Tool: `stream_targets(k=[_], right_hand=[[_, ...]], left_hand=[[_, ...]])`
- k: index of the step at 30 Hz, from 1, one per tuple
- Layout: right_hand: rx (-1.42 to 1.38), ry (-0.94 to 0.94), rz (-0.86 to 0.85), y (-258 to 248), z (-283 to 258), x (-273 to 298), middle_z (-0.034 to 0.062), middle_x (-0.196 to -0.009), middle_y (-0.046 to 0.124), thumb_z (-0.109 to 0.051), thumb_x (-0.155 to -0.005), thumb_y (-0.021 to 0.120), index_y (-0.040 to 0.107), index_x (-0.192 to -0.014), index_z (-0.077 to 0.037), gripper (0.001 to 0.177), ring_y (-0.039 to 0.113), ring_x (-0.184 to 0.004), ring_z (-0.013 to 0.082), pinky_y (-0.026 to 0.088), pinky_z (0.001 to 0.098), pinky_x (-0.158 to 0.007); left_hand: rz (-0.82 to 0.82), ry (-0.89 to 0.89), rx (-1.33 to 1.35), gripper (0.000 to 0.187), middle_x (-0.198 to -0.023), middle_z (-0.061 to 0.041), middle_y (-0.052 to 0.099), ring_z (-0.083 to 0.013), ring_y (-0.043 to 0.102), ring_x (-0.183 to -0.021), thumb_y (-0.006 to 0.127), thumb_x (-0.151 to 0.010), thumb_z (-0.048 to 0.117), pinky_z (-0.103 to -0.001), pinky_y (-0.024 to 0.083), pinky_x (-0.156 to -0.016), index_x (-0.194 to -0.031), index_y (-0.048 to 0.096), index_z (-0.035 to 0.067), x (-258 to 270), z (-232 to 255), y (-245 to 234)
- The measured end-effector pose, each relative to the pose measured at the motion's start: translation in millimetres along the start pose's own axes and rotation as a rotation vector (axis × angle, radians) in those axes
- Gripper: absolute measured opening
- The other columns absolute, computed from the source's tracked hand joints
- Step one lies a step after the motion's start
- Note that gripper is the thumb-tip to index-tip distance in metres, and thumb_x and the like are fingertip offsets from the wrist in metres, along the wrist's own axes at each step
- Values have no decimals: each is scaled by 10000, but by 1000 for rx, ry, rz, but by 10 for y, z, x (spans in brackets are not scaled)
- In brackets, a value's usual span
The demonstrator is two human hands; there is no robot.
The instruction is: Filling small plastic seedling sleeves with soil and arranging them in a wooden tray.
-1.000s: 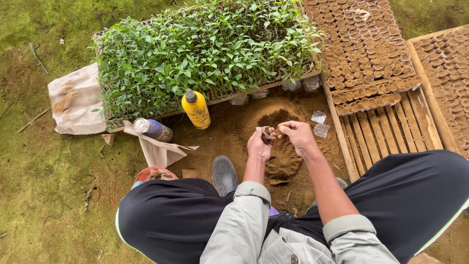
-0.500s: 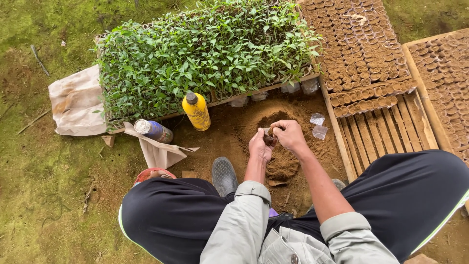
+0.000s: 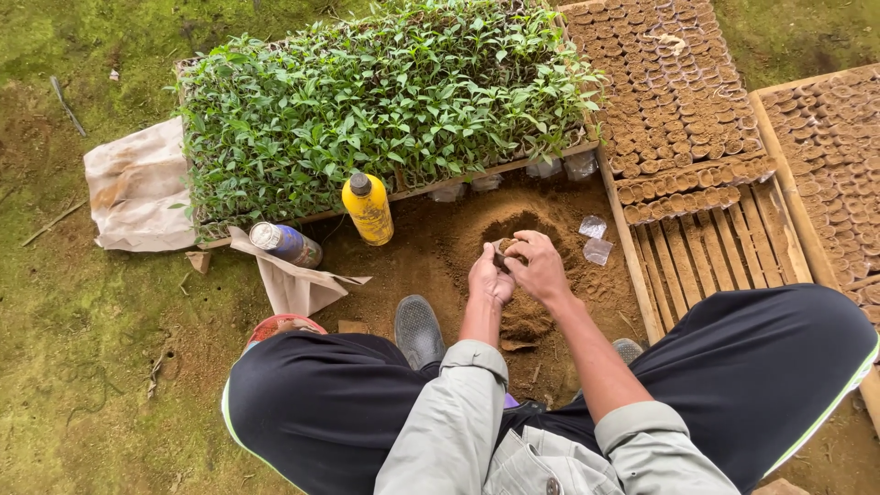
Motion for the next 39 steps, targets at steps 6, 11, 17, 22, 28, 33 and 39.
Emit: stream_targets(k=[6,11,17,22,28,33,39], right_hand=[[57,-112,-6,-176,-432,37,165,-1244,681,-74,-860,727,765,-895,-87,53,568,-1298,382,454,487,-1112],[-31,-24,54,-166,-295,45,111,-1249,699,-136,-868,736,778,-932,-143,77,610,-1265,315,481,450,-1086],[-14,-13,144,-203,-269,93,144,-1259,691,-120,-871,713,785,-1021,-112,166,617,-1251,338,482,465,-1076],[83,-47,113,-86,-268,117,161,-1320,653,-88,-908,641,784,-1084,-101,226,554,-1330,363,446,480,-1127],[201,-107,33,-75,-345,157,201,-1378,622,-37,-897,570,791,-1103,-111,312,516,-1363,416,432,502,-1149],[97,166,85,-36,49,156,202,-1361,616,-117,-979,522,727,-1245,-95,336,588,-1282,387,482,496,-1092],[285,295,-178,792,1029,549,293,-1305,573,-256,-959,617,605,-1328,-24,435,620,-1201,476,551,571,-998]], left_hand=[[-50,51,-161,287,-1043,-185,712,-345,689,-985,612,-1045,324,-511,606,-890,-1125,749,85,-558,-162,-333],[-39,16,-59,298,-1067,-193,687,-286,671,-923,638,-1034,232,-425,658,-802,-1215,696,3,-178,-65,-126],[-37,-38,35,328,-1114,-234,630,-305,638,-957,640,-1035,210,-436,665,-808,-1261,655,-26,-117,-47,-85],[-69,20,43,329,-1126,-263,645,-324,676,-976,601,-1049,197,-492,648,-876,-1235,658,-68,-223,-73,-147],[-76,34,37,303,-1113,-282,676,-347,708,-965,603,-1049,189,-519,642,-896,-1167,675,-81,-359,-116,-234],[-52,-33,163,293,-1132,-316,663,-438,706,-1010,527,-1072,188,-526,651,-896,-1105,680,-60,-500,-97,-314],[-74,21,154,292,-1141,-324,666,-465,696,-1045,490,-1084,165,-528,637,-942,-1122,670,-61,-428,-64,-265]])
Point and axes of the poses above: each hand's wrist, its own x-axis away from the middle knuckle, its own y-axis out of the palm, z = x × y, the point moved 3 cm from there along -x, towards the middle knuckle
